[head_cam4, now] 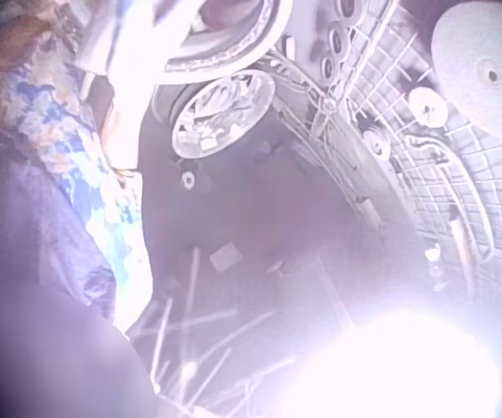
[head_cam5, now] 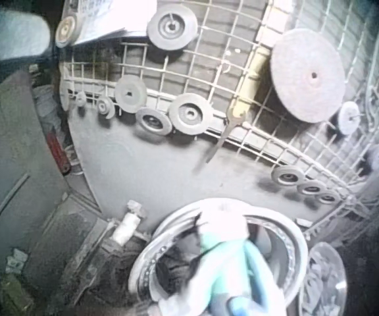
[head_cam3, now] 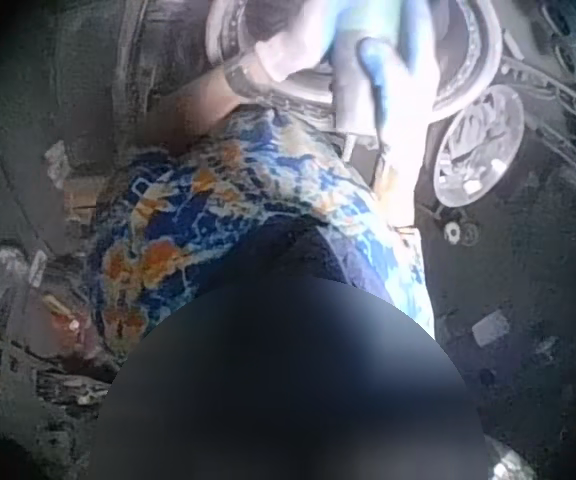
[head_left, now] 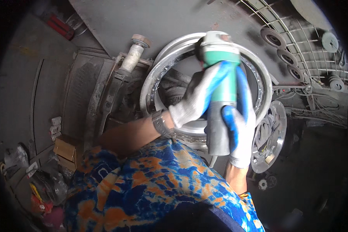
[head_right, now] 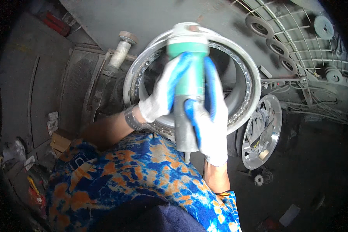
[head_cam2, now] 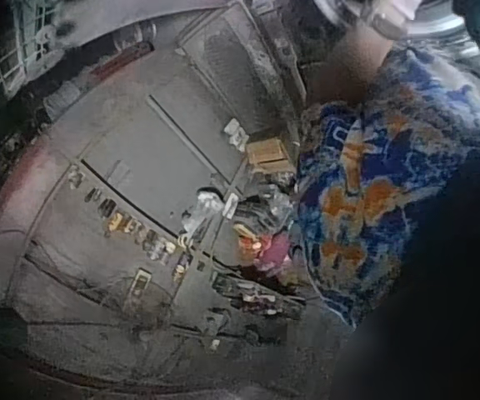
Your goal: Grinding the inner surface and edges of a large metal ring using a handheld angle grinder.
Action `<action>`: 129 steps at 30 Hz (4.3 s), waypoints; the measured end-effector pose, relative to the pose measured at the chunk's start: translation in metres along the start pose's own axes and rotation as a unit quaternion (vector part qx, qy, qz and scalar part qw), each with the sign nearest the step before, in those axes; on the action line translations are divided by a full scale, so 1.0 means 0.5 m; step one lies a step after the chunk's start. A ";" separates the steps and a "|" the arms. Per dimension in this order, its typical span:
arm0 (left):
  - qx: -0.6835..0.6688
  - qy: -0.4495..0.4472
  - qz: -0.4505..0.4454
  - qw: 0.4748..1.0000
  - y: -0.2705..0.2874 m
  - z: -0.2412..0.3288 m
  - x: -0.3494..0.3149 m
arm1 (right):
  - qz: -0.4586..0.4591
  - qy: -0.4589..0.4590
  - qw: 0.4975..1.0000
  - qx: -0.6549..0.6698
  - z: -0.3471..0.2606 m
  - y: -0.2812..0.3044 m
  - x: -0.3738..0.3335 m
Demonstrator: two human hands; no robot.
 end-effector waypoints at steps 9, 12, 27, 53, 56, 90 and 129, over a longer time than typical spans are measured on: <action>0.104 -0.113 0.040 0.987 0.084 0.051 -0.117 | -0.169 0.045 0.976 -0.133 -0.028 -0.081 -0.006; 0.173 -0.158 -0.081 0.969 0.014 0.063 -0.066 | -0.098 -0.011 0.995 -0.028 -0.027 -0.056 0.005; 0.259 -0.213 -0.041 0.941 0.072 0.051 -0.064 | -0.097 -0.033 0.993 -0.057 -0.031 -0.037 0.012; 0.181 -0.158 -0.018 0.971 0.036 0.081 -0.067 | -0.087 0.019 0.992 -0.093 -0.026 -0.049 0.010; 0.266 -0.243 0.016 0.933 0.096 0.098 -0.141 | -0.182 0.055 0.967 -0.169 -0.029 -0.108 -0.001; 0.033 0.153 -0.079 0.985 -0.178 -0.139 0.120 | 0.191 -0.077 0.969 0.135 0.039 0.180 -0.026; 0.095 -0.094 0.043 0.990 0.206 0.006 -0.055 | -0.162 -0.044 0.976 -0.139 -0.041 -0.080 0.022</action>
Point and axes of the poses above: each hand's wrist, its own x-axis towards the middle knuckle, its own y-axis out of the back of the hand, z = x × y, the point moved 10 cm from there along x, towards the middle knuckle, and after that the axes turned 13 degrees about -x, right-handed, at the moved point
